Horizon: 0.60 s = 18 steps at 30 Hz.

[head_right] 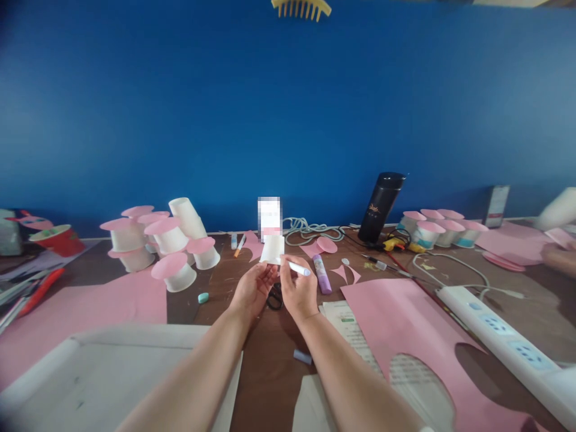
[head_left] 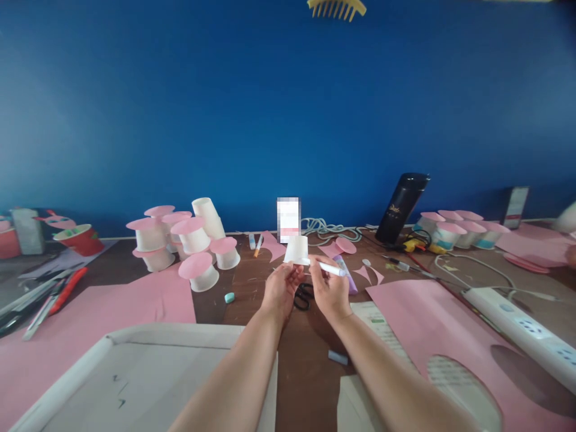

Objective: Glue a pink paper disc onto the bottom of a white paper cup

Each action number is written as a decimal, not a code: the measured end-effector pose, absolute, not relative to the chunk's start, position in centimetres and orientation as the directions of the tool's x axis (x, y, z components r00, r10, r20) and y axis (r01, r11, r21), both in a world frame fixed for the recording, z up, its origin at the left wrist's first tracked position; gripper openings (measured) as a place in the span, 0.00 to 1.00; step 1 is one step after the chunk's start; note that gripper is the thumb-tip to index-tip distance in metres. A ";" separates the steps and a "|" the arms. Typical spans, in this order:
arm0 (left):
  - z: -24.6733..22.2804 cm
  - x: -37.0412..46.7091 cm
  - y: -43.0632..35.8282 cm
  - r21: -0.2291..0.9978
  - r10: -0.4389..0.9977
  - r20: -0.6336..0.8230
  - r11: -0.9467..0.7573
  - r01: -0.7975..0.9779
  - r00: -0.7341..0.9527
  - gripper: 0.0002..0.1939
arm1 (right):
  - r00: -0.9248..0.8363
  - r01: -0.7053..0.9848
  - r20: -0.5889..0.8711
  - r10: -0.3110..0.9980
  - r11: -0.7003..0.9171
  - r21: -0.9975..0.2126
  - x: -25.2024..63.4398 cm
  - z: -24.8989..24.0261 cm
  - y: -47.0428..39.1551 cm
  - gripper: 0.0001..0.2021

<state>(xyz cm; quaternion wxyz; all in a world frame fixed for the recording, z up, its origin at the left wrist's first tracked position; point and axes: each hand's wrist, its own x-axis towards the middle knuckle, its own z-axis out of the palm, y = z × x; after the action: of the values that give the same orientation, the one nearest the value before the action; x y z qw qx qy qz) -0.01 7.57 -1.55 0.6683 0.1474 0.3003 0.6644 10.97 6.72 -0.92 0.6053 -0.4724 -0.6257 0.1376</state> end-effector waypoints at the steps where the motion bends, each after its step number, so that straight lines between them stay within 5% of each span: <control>1: -1.5 0.0 7.6 0.594 0.975 -0.210 0.072 -0.801 -0.067 0.05 | 0.180 0.431 0.628 0.757 0.513 -0.742 11.0 -0.9 6.7 0.13; 18: -1.4 -0.1 7.7 0.570 0.971 -0.228 0.068 -0.819 -0.078 0.05 | 0.182 0.473 0.645 0.742 0.509 -0.719 10.9 -0.8 6.6 0.13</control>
<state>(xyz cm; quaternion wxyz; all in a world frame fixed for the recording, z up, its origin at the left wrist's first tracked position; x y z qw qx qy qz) -0.05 7.66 -1.44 0.6668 0.1269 0.2986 0.6709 10.87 6.60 -0.82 0.5984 -0.4827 -0.6295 0.1125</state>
